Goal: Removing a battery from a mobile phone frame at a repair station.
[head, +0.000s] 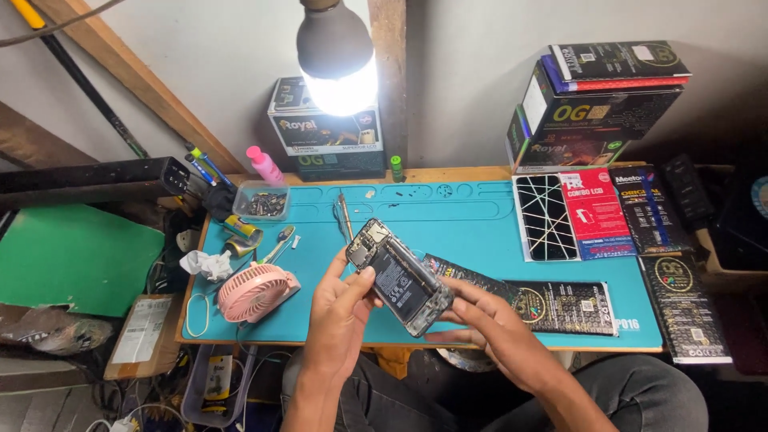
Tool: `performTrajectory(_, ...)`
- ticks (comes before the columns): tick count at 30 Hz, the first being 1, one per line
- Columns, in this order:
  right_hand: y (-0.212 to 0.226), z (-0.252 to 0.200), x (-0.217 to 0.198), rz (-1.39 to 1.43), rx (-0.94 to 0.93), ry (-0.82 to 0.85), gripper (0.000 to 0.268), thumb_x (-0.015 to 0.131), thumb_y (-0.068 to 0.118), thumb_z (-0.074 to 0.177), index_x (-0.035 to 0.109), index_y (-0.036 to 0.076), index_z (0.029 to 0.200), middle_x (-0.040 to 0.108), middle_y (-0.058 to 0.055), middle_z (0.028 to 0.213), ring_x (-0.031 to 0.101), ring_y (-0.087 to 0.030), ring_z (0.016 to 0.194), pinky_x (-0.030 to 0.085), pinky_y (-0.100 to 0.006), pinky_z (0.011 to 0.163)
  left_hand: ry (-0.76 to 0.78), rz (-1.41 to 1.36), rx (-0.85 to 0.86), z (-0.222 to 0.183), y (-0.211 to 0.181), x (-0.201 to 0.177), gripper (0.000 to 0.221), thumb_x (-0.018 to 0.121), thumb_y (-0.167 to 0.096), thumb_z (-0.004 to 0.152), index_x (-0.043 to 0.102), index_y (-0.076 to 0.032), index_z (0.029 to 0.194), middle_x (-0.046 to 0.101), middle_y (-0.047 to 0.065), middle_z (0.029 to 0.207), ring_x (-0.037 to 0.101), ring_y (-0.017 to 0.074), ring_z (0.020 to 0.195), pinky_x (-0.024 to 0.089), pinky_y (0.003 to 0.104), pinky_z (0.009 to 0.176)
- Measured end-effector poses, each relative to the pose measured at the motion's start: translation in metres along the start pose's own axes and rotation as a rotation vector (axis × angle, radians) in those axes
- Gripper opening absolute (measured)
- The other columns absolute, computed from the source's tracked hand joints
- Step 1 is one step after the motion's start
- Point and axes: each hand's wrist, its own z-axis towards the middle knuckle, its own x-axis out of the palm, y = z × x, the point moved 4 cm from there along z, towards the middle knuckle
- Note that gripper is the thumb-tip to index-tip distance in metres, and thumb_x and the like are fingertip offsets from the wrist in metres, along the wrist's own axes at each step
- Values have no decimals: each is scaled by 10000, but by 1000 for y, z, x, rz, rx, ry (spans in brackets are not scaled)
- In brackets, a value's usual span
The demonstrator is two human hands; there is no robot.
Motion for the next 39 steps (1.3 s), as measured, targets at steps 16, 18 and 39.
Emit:
performTrajectory(16, -8, 6, -19, 191, -70, -235, 654, 611, 96, 999, 501, 164, 1641, 782, -131, 1314, 692, -178, 1037, 599, -383, 828, -9, 995, 593, -28, 1, 99, 260, 730, -135, 957, 740, -146, 1217, 703, 15, 1002, 650, 210, 943, 554, 361, 819)
performTrajectory(18, -16, 7, -22, 260, -103, -255, 930, 617, 116, 981, 125, 198, 1767, 745, -148, 1329, 692, -184, 1111, 593, -371, 929, 33, 940, 686, -37, 11, 110, 116, 737, -62, 935, 797, -93, 1029, 732, 59, 970, 716, 237, 931, 591, 374, 807)
performTrajectory(39, -3, -11, -35, 1132, -81, 585, 942, 707, 276, 987, 204, 5, 1736, 489, -149, 1077, 448, -153, 720, 455, -273, 588, -184, 453, -115, -42, 23, 89, 351, 635, -257, 1029, 870, -56, 1195, 839, 62, 1026, 678, 148, 856, 522, 313, 745)
